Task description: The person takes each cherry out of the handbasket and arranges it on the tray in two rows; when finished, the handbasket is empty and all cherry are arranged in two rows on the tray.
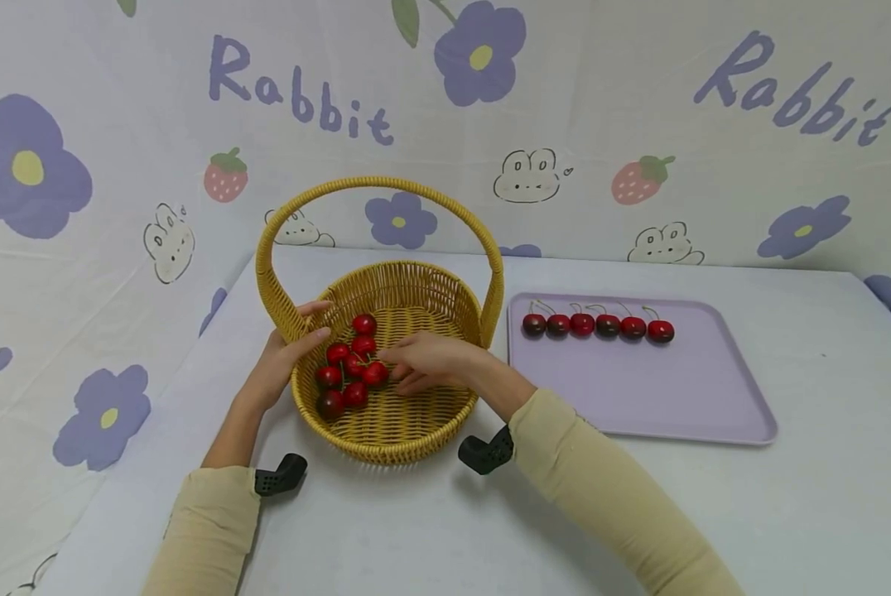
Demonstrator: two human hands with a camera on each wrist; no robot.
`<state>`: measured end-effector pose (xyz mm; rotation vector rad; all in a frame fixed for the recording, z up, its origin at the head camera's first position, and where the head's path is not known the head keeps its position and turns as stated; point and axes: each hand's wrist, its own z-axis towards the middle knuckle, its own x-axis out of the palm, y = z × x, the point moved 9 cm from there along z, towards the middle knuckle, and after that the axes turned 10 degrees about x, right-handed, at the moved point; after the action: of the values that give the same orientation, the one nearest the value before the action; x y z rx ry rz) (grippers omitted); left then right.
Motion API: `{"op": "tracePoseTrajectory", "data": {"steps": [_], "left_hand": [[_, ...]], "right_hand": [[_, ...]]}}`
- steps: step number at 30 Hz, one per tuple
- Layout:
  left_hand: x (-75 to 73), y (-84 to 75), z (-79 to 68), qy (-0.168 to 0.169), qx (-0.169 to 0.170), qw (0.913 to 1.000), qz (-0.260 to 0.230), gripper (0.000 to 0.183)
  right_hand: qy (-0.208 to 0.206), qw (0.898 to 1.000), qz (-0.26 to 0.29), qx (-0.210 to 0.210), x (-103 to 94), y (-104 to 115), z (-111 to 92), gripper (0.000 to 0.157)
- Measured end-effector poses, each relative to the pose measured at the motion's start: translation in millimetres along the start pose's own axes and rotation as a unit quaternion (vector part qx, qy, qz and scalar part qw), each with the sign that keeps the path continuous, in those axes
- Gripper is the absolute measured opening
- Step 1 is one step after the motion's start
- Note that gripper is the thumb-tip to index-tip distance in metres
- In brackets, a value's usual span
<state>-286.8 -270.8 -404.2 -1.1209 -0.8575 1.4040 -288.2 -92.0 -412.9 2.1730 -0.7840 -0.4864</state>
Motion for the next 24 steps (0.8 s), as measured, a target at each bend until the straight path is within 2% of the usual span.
{"op": "tracePoseTrajectory", "data": {"steps": [3,7,16,24], "left_hand": [[-0.3,-0.9,0.4,-0.001,0.001,1.0,0.0,0.053],[0.3,-0.5,0.2,-0.002,0.001,1.0,-0.001,0.053],[1.9,-1.5,-0.4,-0.001,-0.004,1.0,0.001,0.052],[3.0,-3.4,-1.3,0.001,-0.001,1.0,-0.003,0.05]], "right_hand": [[0.009,1.0,0.022,0.001,2.2,1,2,0.04],[0.022,1.0,0.015,0.0,10.1,2,3,0.04],[0.027,0.996,-0.079,-0.027,23.2,5,2,0.028],[-0.01,0.988,-0.152,-0.039,27.3,7,3,0.026]]}}
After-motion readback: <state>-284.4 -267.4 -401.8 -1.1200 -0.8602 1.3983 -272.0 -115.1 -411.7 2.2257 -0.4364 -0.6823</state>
